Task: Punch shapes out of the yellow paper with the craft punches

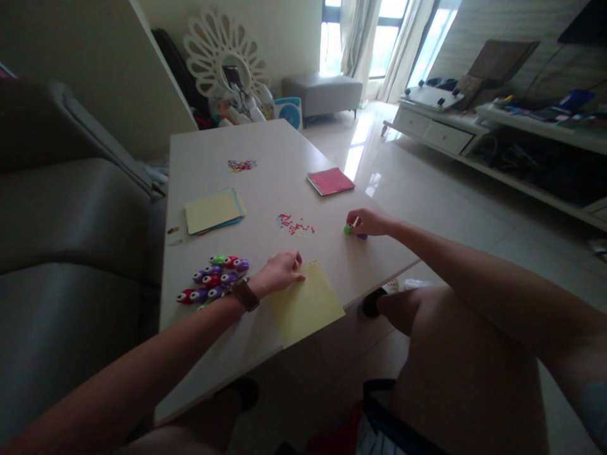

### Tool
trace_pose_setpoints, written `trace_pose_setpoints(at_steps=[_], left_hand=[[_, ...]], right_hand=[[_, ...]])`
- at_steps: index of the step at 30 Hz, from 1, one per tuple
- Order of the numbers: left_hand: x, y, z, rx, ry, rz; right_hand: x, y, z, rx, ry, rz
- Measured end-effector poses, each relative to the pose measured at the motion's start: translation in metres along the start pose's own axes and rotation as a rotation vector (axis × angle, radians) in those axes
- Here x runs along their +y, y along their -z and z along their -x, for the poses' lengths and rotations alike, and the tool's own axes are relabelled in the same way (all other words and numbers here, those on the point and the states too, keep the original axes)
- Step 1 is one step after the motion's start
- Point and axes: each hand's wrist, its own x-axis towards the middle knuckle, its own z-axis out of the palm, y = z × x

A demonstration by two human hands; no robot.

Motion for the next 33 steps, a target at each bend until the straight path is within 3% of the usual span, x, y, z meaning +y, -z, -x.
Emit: trace_pose_setpoints(at_steps=[10, 15, 23, 33], left_hand=[[0.008, -0.001, 0.004, 0.035, -0.11, 0.05], [0.012, -0.012, 0.01, 0.134, -0.121, 0.082], [0.014, -0.027, 0.017, 0.249, -0.222, -0.152], [0.022, -0.029, 0.026, 0.274, -0.252, -0.232]], right_hand=[[-0.007, -0.003, 0.001, -0.026, 0.025, 0.053], [-0.005, -0.005, -0.002, -0.028, 0.033, 0.071], [-0.004, -0.004, -0.002, -0.004, 0.068, 0.129], [-0.003, -0.003, -0.004, -0.017, 0.072, 0.151]])
